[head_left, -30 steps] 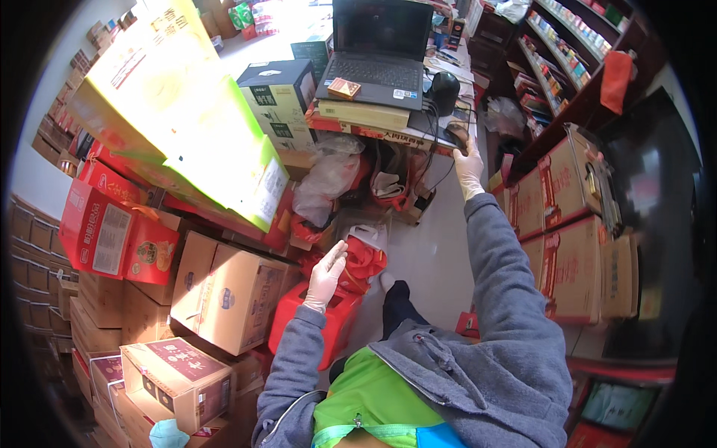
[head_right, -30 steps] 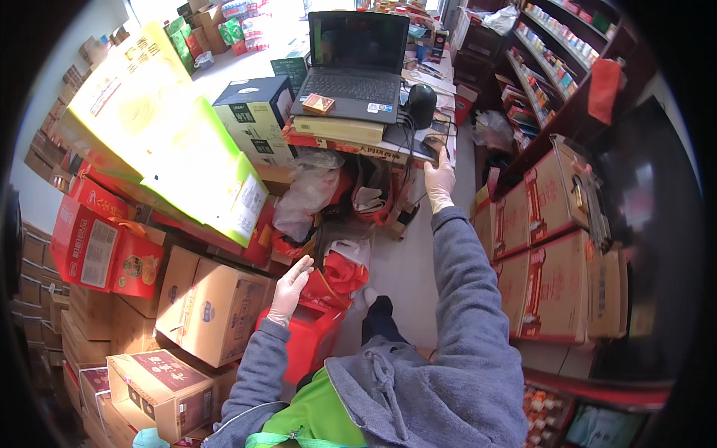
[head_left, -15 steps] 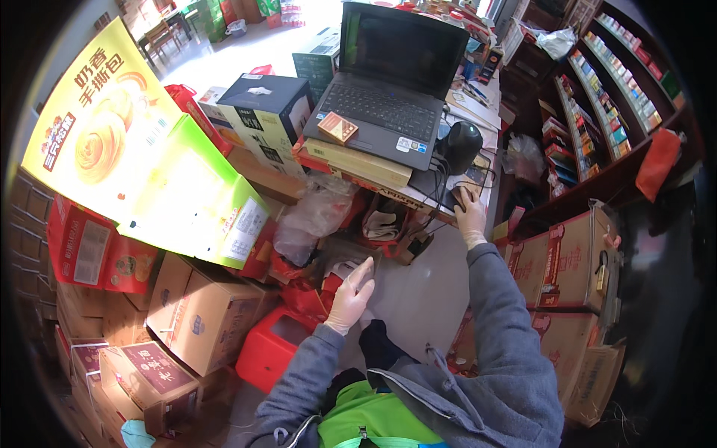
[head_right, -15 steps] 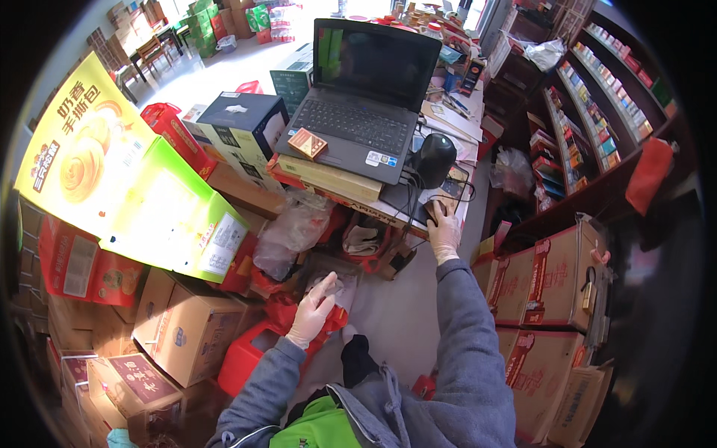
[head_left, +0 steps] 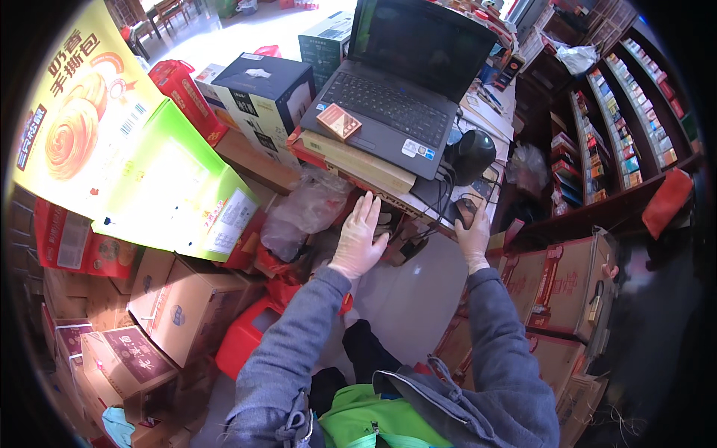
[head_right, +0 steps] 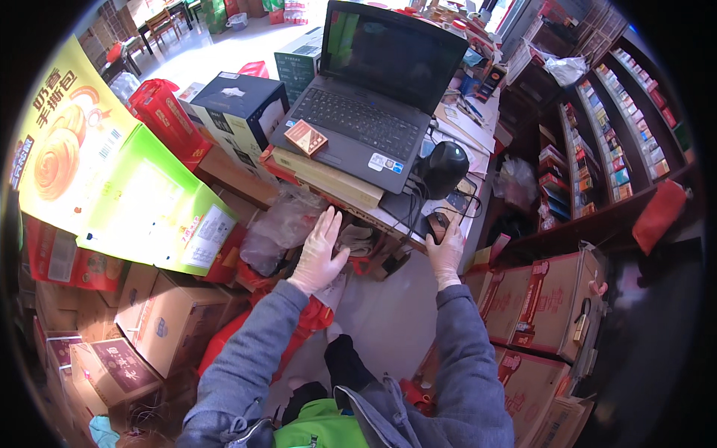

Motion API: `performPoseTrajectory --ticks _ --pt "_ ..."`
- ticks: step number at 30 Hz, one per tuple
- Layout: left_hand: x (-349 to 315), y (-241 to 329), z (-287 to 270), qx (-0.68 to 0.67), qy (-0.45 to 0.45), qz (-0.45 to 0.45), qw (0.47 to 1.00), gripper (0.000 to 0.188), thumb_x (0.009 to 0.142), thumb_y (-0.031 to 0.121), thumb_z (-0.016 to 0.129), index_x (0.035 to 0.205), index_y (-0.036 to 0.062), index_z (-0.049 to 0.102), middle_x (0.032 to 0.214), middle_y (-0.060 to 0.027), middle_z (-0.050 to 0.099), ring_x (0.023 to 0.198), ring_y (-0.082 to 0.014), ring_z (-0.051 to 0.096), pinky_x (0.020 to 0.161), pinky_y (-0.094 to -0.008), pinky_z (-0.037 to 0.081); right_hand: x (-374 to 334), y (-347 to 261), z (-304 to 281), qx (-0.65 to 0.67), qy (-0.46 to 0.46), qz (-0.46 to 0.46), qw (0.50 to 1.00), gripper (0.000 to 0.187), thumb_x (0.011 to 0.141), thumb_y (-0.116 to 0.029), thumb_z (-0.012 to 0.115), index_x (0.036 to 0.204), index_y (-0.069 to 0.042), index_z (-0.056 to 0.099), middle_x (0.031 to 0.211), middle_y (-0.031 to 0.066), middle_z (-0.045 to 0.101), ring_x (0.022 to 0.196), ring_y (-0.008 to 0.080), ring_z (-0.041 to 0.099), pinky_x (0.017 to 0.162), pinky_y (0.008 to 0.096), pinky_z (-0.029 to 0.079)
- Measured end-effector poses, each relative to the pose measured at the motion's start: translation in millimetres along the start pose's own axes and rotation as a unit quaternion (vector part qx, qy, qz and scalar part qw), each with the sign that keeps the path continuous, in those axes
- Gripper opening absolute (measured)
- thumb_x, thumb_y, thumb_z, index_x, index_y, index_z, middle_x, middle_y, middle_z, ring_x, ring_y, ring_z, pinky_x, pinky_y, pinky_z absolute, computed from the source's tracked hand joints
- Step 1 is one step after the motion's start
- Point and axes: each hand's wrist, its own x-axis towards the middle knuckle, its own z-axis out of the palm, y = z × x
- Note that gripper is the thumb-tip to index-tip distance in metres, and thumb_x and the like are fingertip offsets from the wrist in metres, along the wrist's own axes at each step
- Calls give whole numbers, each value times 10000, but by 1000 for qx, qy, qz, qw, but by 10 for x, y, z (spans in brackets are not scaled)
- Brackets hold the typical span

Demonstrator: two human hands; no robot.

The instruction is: The person wipes the surface of stacked cardboard boxes with a cloth, opens a box to reveal smaller packages, and removes several small boxes from the larger box. They also move a red stool and handle a barcode scanner at a desk with a laptop.

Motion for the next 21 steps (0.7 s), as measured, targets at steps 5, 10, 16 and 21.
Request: performPoseTrajectory --ticks 5,10,16,21 --pt "383 -233 61 40 31 -40 998 817 758 180 660 1403 -76 230 1458 -296 215 1328 -432 271 1090 -443 257 13 47 2 3 -5 -34 999 945 697 -213 747 1443 -9 204 1158 217 522 1068 374 492 943 414 398" --pt "785 -579 -156 63 147 -107 981 1078 701 263 752 1433 -82 40 1468 -322 149 1357 -422 212 1127 -416 188 50 237 39 111 10 3 994 770 781 -253 702 1410 -26 319 1151 188 561 1057 332 536 932 384 419" --pt "1317 -848 -400 128 119 -193 965 1263 608 389 828 1427 -79 -11 1470 -288 147 1354 -402 195 1126 -413 181 190 436 110 233 -9 107 967 627 899 -363 556 1405 -51 356 1188 174 580 1041 286 579 924 335 423" --pt "1633 -929 -463 169 70 -224 957 1232 605 430 818 1434 -62 51 1442 -281 201 1307 -406 264 1099 -423 237 193 423 113 310 -13 109 944 619 906 -362 533 1410 -51 352 1184 165 581 1083 274 555 940 330 408"
